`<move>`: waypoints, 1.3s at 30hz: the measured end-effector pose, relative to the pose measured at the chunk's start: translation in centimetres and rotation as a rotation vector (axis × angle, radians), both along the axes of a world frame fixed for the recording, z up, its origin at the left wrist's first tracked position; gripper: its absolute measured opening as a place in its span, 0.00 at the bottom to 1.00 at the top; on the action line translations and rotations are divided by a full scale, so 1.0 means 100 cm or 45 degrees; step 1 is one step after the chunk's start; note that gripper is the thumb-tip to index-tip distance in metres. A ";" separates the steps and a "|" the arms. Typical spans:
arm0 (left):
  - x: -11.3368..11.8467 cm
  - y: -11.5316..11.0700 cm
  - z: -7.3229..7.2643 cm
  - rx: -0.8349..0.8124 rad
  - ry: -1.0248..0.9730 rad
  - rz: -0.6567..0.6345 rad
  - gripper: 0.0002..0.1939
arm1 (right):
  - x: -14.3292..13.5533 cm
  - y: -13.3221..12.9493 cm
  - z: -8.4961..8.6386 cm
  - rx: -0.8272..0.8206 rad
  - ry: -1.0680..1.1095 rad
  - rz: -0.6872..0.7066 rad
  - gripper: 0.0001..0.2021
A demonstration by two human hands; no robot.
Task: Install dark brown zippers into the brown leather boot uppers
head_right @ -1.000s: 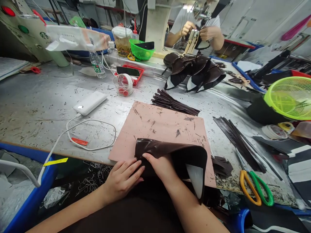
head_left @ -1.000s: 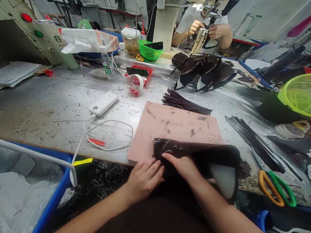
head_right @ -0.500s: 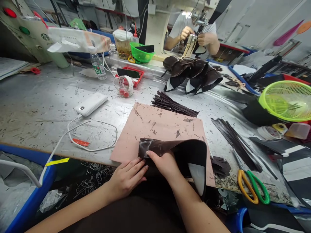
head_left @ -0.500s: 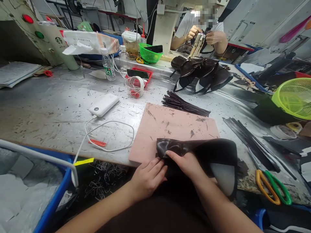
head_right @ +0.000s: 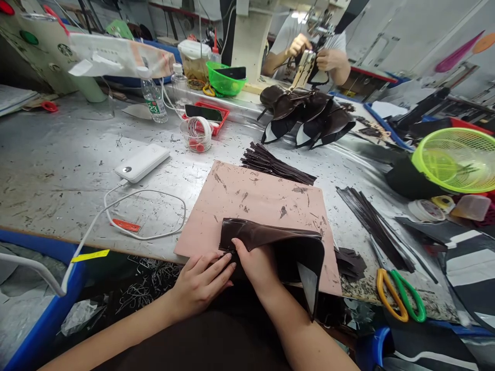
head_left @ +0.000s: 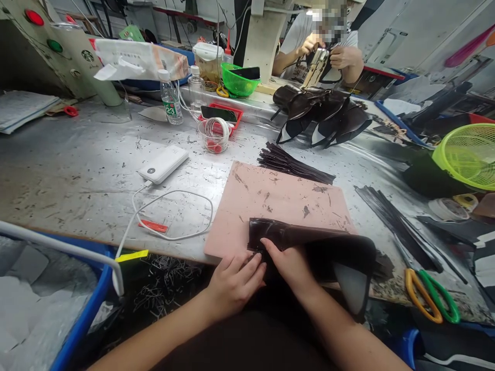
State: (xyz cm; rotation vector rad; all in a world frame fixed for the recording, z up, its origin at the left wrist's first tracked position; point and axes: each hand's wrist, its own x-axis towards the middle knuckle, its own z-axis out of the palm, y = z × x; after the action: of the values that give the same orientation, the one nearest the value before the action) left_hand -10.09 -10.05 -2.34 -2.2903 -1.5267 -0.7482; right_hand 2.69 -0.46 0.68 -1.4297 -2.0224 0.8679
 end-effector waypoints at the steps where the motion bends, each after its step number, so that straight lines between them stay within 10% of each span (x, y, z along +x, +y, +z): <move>1: 0.000 0.000 -0.001 0.018 0.007 -0.001 0.13 | -0.001 0.000 0.000 0.018 -0.007 0.001 0.15; 16: -0.010 0.017 0.016 -0.202 0.288 -0.284 0.14 | 0.031 0.018 0.027 -0.173 -0.200 0.100 0.14; 33: -0.001 0.037 0.036 -0.448 0.286 -0.316 0.09 | 0.030 0.012 0.014 -0.146 -0.313 -0.003 0.15; 39: 0.009 0.041 0.040 -0.458 0.398 -0.335 0.26 | 0.047 0.022 0.022 -0.291 -0.286 -0.044 0.14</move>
State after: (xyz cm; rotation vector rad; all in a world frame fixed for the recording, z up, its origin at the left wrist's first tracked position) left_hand -9.20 -5.99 1.69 -2.7475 -1.3154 -0.1593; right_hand 7.37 1.77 2.89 -1.7513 -2.1058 0.9882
